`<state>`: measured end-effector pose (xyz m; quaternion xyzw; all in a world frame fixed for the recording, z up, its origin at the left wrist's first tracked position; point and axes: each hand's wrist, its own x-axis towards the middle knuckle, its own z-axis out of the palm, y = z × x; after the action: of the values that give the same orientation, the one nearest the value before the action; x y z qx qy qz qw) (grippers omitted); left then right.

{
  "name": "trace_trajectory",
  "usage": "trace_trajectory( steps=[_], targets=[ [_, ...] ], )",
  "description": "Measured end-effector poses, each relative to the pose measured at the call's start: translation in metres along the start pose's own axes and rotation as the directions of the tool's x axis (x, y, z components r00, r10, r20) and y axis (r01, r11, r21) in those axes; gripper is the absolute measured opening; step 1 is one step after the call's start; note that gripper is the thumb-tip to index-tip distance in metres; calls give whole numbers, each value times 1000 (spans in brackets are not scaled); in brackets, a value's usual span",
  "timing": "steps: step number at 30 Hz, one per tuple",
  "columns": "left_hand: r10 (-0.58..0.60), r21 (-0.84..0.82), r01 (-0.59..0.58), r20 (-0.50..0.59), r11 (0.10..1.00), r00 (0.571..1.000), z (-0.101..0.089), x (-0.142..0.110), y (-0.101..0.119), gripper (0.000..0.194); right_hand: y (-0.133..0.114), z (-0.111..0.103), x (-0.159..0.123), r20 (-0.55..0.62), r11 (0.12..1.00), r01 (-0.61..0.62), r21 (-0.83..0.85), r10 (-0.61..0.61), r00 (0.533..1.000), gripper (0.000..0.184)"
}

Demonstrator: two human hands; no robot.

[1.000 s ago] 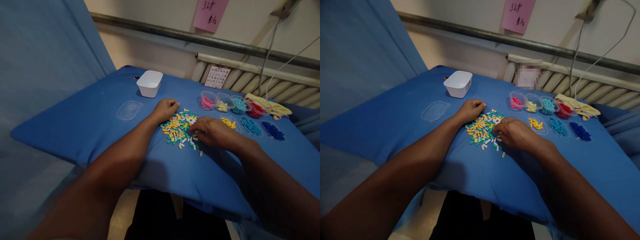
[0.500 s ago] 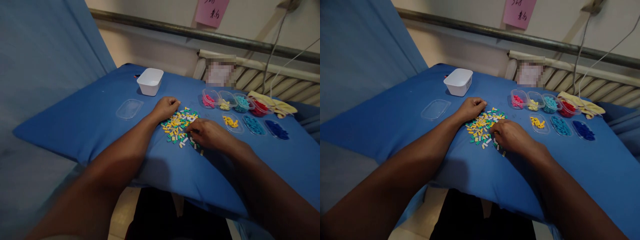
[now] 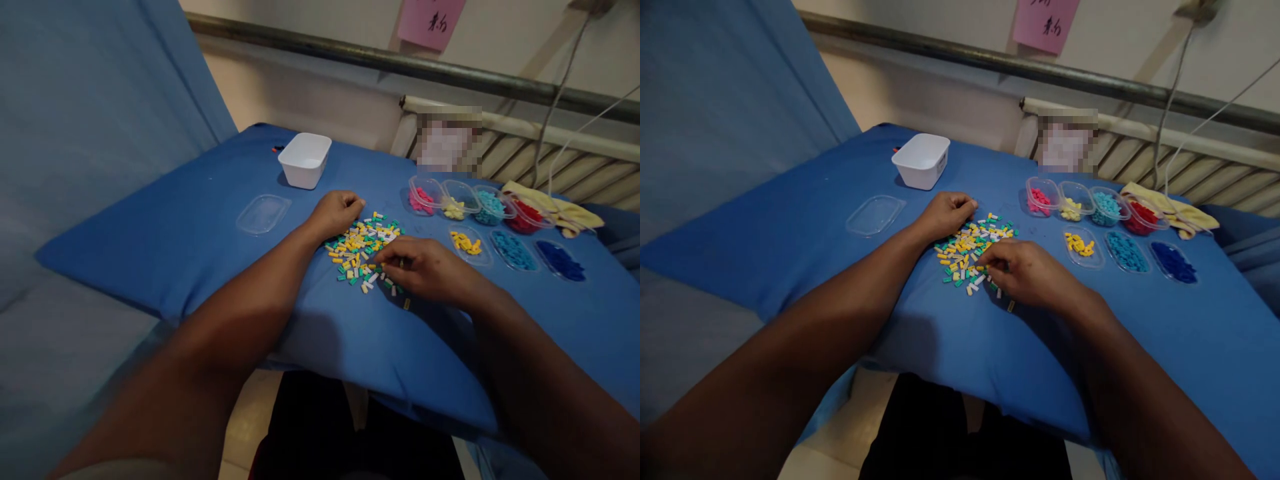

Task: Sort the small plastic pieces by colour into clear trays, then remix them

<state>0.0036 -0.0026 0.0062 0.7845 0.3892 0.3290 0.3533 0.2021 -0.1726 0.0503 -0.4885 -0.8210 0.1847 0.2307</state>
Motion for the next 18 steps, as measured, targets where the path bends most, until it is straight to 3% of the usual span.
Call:
trace_trajectory(
  steps=[3,5,8,11,18],
  targets=[
    [17,6,-17,-12,1000,1000,0,0,-1,36,12,-5,-2,-163,998,-39,-42,32,986,18],
    [24,6,-24,-14,1000,1000,1,1,-2,36,17,-1,0,-186,997,-12,-78,-3,983,17],
    [19,-9,-19,-7,1000,1000,1,1,-1,36,19,7,5,-90,991,44,-129,-56,994,19],
    [4,-10,-4,-12,1000,1000,1,0,1,34,16,11,8,1,971,22,-237,-22,1000,21],
    [16,0,-16,-8,1000,1000,0,-1,3,35,17,9,8,79,936,-20,-352,50,996,27]
  ],
)
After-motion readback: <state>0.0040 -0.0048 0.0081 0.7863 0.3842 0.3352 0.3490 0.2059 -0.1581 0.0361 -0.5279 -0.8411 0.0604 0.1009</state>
